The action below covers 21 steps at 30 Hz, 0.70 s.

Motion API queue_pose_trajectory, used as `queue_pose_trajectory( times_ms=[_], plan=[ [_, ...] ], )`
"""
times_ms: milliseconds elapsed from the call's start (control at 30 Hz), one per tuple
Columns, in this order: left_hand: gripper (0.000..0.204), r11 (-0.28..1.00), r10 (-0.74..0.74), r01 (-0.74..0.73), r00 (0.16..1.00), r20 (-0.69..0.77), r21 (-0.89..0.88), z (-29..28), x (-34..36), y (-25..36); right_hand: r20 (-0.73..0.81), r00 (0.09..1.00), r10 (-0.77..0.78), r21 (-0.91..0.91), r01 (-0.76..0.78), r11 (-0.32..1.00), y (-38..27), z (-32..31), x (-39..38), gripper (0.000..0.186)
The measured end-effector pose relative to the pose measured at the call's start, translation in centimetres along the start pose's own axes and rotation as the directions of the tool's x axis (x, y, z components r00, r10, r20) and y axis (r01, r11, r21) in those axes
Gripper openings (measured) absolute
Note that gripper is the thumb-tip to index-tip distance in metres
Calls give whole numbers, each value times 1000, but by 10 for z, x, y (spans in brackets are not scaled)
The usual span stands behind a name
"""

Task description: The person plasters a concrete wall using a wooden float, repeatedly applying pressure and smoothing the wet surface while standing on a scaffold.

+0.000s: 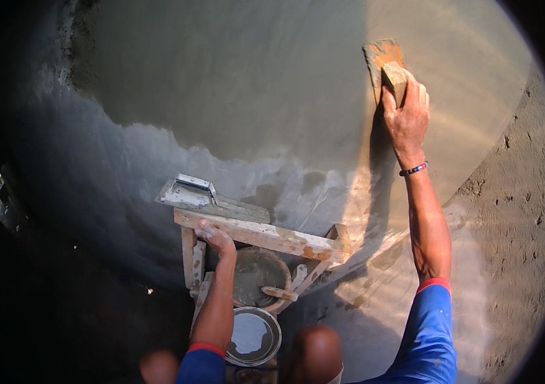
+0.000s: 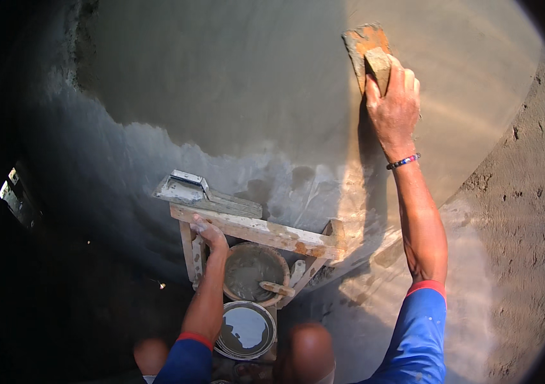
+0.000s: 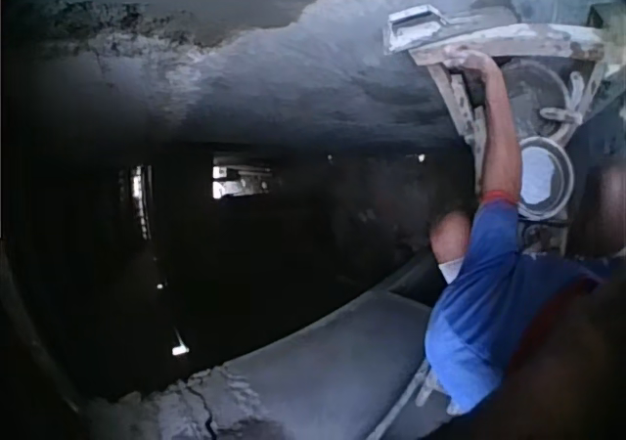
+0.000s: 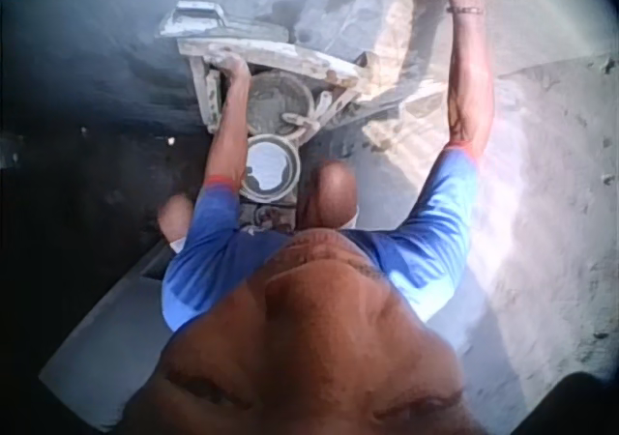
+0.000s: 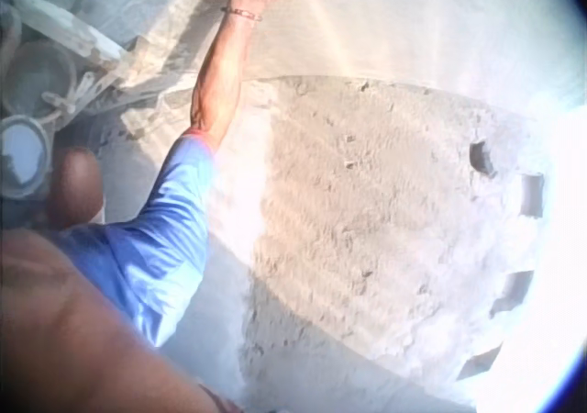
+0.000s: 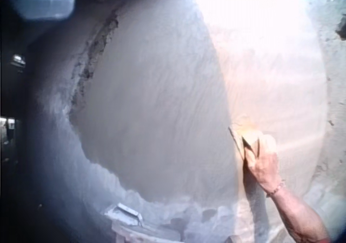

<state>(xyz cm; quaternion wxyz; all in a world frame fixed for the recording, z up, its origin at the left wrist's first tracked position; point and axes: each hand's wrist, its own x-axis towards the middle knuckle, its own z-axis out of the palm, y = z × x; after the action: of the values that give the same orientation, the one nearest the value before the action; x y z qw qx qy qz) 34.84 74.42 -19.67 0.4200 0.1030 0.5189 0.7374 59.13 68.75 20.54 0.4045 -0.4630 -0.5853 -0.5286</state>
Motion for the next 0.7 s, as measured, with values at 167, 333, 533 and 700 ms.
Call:
queue_pose_trajectory(
  times_ms=[167, 333, 533, 700],
  plan=[
    [73, 994, 40, -35, 998, -45, 108, -14, 25, -14, 479, 716, -508, 185, 483, 856, -66, 22, -129, 43],
    [76, 997, 62, -61, 998, -13, 51, -6, 10, -14, 268, 948, -173, 70, 160, 985, -23, 4, -34, 53],
    [74, 986, 38, -31, 999, -36, 166, -14, 5, 4, 571, 640, -514, 227, 478, 848, -90, 32, -128, 46],
    [68, 982, 176, -170, 983, -60, 87, 0, -6, 3, 302, 927, -222, 43, 219, 975, -34, 6, -8, 64]
  ],
)
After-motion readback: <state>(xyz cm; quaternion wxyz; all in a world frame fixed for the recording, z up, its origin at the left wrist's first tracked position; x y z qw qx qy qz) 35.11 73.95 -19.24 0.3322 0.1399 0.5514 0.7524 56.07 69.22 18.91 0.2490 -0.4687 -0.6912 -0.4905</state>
